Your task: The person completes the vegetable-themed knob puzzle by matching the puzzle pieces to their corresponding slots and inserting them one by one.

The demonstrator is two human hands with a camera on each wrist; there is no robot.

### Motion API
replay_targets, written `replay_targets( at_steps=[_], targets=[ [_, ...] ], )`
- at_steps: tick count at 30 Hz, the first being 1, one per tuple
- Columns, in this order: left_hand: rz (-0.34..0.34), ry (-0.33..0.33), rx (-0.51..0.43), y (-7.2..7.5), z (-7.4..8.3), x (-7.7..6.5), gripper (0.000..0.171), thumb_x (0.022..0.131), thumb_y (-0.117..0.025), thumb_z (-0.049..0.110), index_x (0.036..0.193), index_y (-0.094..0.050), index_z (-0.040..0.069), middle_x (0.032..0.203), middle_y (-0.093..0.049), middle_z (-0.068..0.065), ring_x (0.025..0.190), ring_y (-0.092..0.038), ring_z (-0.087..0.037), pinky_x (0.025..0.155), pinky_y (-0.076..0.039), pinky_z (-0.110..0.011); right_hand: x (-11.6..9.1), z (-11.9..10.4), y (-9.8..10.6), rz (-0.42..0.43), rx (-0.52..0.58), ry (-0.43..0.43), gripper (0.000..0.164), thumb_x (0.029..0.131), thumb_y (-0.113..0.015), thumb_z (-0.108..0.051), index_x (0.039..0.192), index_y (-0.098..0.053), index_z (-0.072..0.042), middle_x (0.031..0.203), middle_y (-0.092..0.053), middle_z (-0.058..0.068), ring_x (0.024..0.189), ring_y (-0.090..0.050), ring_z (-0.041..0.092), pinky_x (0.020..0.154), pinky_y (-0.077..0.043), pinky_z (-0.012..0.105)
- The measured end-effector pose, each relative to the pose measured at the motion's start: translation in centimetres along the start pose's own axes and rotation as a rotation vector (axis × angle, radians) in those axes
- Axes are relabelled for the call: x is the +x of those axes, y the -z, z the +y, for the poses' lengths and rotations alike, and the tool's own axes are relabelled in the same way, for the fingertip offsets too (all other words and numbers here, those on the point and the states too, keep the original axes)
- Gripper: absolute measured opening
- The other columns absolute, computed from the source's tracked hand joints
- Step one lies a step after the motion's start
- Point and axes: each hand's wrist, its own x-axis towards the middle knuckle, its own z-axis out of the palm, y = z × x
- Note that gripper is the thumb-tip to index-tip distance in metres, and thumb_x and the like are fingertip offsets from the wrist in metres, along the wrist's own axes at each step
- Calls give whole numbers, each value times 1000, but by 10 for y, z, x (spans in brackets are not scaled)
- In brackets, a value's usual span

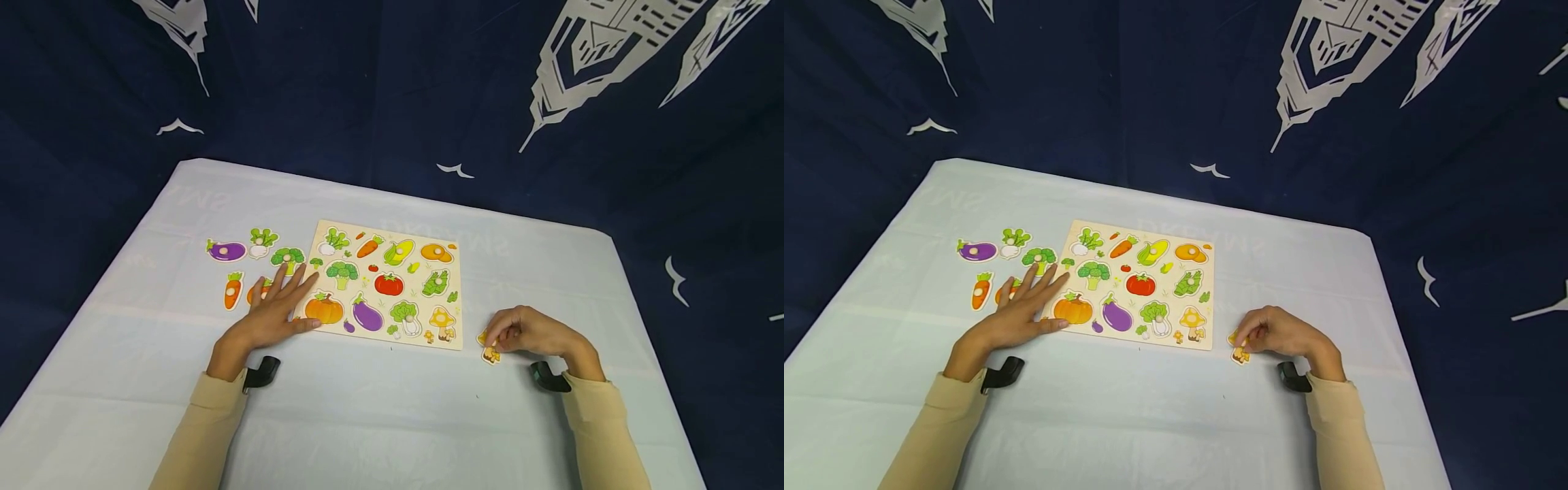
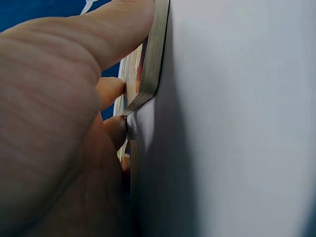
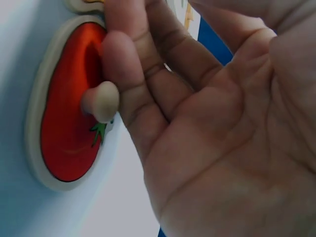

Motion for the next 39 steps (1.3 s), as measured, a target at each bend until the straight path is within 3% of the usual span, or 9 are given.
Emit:
replay_targets(
  at_steps=[16, 39],
  targets=[
    [-4, 4, 3, 0, 1, 1, 86, 92, -68, 43, 160, -24, 13, 168, -7, -18, 154, 15, -40, 114, 19, -66, 1, -1, -3, 64, -74, -34, 14, 80, -81, -4, 89, -81, -15, 91, -72, 2, 74, -56, 12, 66, -49, 22],
    [0, -8, 1, 0, 1, -1, 87, 92, -68, 43, 160, -23, 12, 168, -8, -19, 154, 14, -42, 114, 17, -68, 7, -19, 1, 103, -155, 31, 18, 84, -78, -3, 93, -79, -18, 96, -71, -1, 81, -55, 13, 69, -48, 22]
  ],
)
